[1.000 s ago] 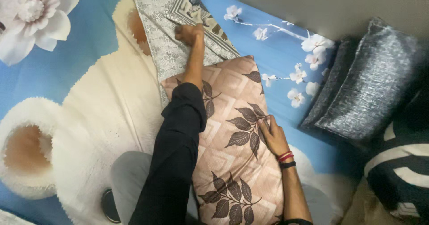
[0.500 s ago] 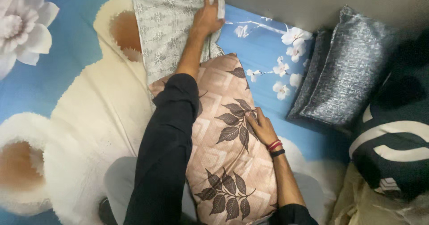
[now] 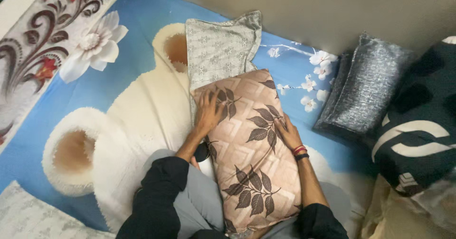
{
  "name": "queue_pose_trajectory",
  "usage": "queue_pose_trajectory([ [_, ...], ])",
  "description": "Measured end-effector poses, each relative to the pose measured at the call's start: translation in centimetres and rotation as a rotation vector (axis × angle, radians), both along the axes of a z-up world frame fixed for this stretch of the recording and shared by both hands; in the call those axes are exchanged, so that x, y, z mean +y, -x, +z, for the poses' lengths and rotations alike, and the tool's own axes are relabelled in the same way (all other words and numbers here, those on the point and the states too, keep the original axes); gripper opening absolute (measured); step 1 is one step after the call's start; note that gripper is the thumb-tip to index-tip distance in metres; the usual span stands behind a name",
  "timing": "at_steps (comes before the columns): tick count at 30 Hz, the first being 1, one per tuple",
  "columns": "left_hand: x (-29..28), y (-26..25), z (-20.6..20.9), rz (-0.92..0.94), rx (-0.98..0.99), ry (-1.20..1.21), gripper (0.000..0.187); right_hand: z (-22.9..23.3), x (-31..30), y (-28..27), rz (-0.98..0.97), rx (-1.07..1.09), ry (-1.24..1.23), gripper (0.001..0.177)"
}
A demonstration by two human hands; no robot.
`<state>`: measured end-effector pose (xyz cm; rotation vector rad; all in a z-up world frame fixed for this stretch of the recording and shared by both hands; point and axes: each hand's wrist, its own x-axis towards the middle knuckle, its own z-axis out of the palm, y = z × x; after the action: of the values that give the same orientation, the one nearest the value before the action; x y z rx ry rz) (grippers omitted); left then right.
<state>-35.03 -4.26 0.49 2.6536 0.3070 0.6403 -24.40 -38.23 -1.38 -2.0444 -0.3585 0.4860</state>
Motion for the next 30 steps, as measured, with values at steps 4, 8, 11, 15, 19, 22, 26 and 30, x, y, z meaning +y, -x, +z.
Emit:
queue_pose_trajectory([
  [4, -1.8, 4.2, -1.7, 0.161, -0.031, 0.212, 0.062, 1.0, -0.1, 1.7, 0.001, -0.008, -0.184, 0.059],
  [8, -2.3, 5.5, -3.5, 0.225, 0.061, 0.314, 0.059, 1.7, -1.2, 5.5, 0.007, -0.156, -0.123, 0.063],
  [11, -0.5, 4.2, -3.0, 0.199, 0.139, 0.358, 0.054, 2.8, -2.7, 5.0, 0.065, -0.213, 0.214, 0.063],
  [15, 4.9, -0.9, -2.0, 0.327, 0.037, 0.343, 0.036, 6.0, -0.5, -1.3, 0.06, -0.364, 0.675, 0.059],
  [19, 11.3, -7.7, -3.0, 0.521, -0.026, 0.218, 0.042, 6.4, 7.9, -11.7, -0.057, -0.406, 0.224, 0.048],
  [22, 14.7, -11.4, -4.5, 0.647, 0.113, 0.334, 0.052, 3.0, 14.9, -18.2, -0.072, -0.253, 0.109, 0.042],
  [26, 17.3, -14.1, -7.5, 0.653, 0.27, 0.38, 0.063, -1.4, 21.2, -21.1, 0.033, -0.545, 0.435, 0.048],
  [30, 22.4, -15.2, -9.8, 0.576, 0.304, 0.516, 0.062, -4.4, 20.3, -25.8, 0.131, -0.368, 0.278, 0.037],
])
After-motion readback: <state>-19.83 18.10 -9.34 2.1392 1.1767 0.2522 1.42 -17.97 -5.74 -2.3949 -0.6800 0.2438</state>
